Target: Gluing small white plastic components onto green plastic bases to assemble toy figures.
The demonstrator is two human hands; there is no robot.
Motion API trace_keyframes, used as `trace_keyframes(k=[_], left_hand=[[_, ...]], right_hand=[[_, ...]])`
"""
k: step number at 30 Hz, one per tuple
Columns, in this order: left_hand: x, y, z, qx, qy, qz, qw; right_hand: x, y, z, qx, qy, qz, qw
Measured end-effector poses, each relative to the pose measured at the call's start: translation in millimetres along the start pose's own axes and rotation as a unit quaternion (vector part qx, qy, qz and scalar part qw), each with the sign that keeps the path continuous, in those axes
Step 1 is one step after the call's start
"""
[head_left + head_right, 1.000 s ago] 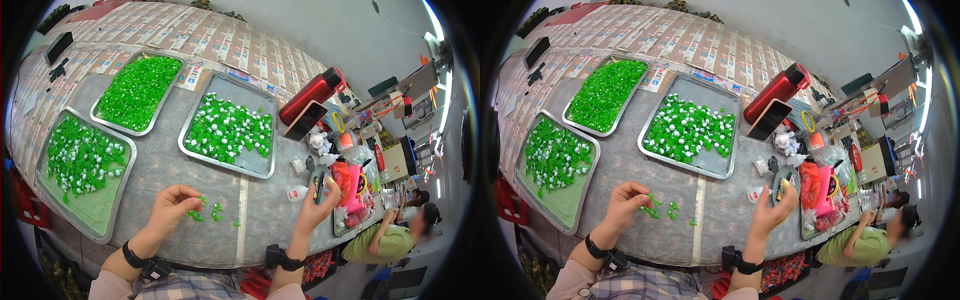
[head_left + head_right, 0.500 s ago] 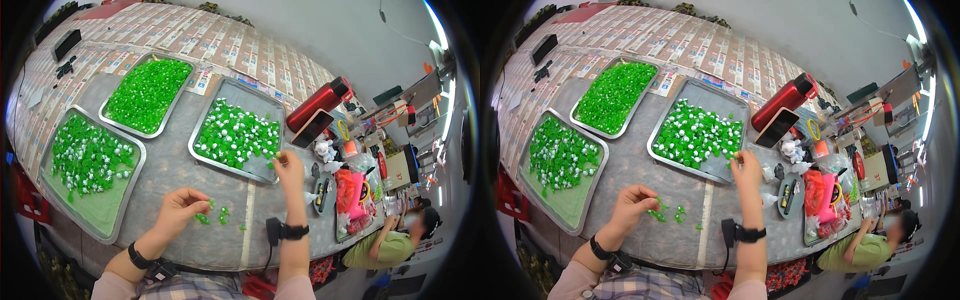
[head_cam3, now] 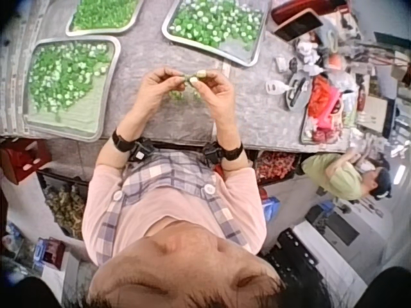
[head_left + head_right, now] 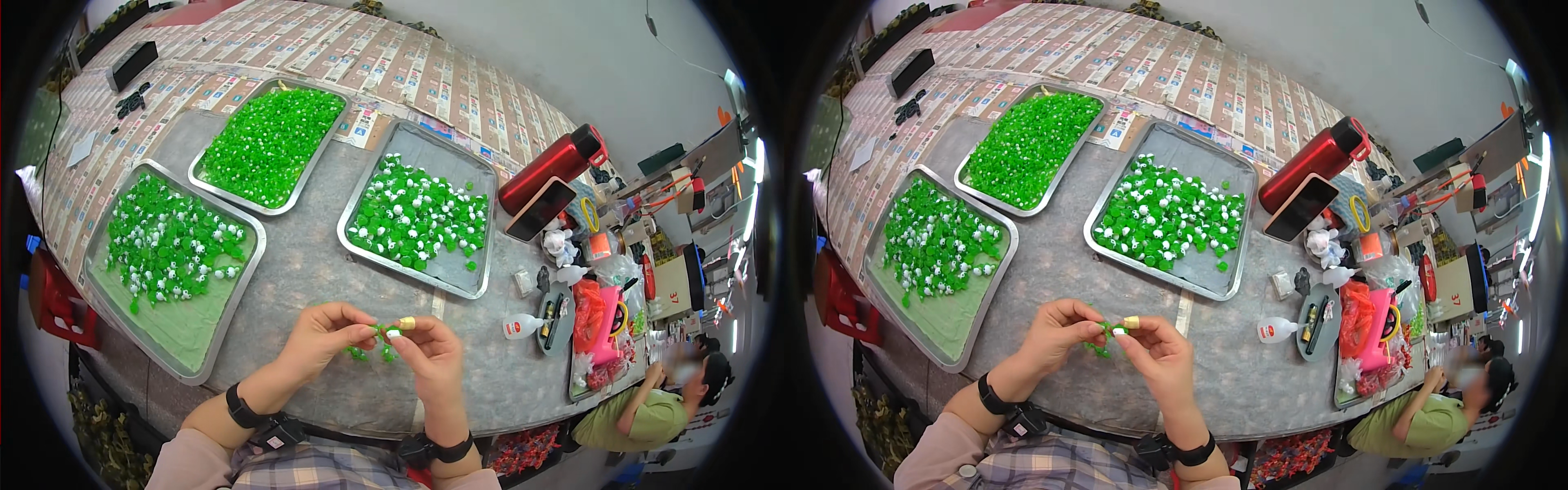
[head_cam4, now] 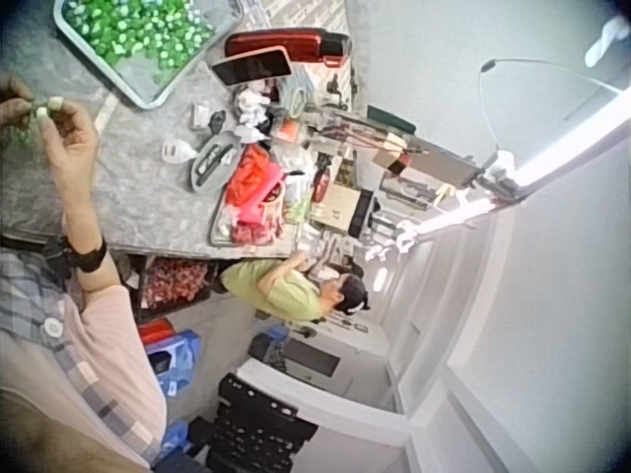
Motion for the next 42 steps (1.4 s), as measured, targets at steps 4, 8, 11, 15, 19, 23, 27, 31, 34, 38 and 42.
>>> trace_keyframes(k=[4,8,11,15,19,23,27,31,34,38,42], left_hand=[[-1,0,0,0.002,0.01,-0.004,1.0],[0,1,-1,-0.012,0.0,-0.013,1.0],[0,2,-1,-0.032,0.0,-0.021,0.999],[3,10,-1,-0.149,0.024,-0.077,0.986],[6,15,-5,-0.219,0.018,-0.12,0.968],[6,13,-8,-0.211,0.003,-0.086,0.974],[4,2,-11,-0.17,-0.023,-0.039,0.984],[6,4,-13,-0.221,-0.024,-0.06,0.973],[8,15,-17,-0.332,-0.012,-0.128,0.934],[14,29,-29,-0.418,0.0,-0.23,0.879],[14,29,-30,-0.448,0.016,-0.244,0.86]], right_hand=[[1,-1,1,0.028,0.01,0.014,0.999],[2,-2,3,0.055,0.024,0.016,0.998],[1,-6,0,0.109,0.018,0.035,0.993],[3,-15,-2,0.213,0.025,0.058,0.975],[4,-11,2,0.191,0.024,0.022,0.981],[1,-6,7,0.147,-0.003,-0.038,0.988],[-1,-5,9,0.173,-0.047,-0.073,0.981],[1,6,12,0.088,-0.041,-0.139,0.986],[2,9,14,0.052,-0.042,-0.15,0.986],[5,9,19,0.059,-0.049,-0.162,0.984],[2,12,20,0.058,-0.055,-0.163,0.983]])
Point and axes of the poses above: each hand's wrist, its own x-axis away from the middle knuckle, its own z-axis out of the back of the hand, y = z × x, the point moved 8 cm from there along -x, towards the middle knuckle, and after that the axes turned 11 degrees about -x, right-handed, at the moved point
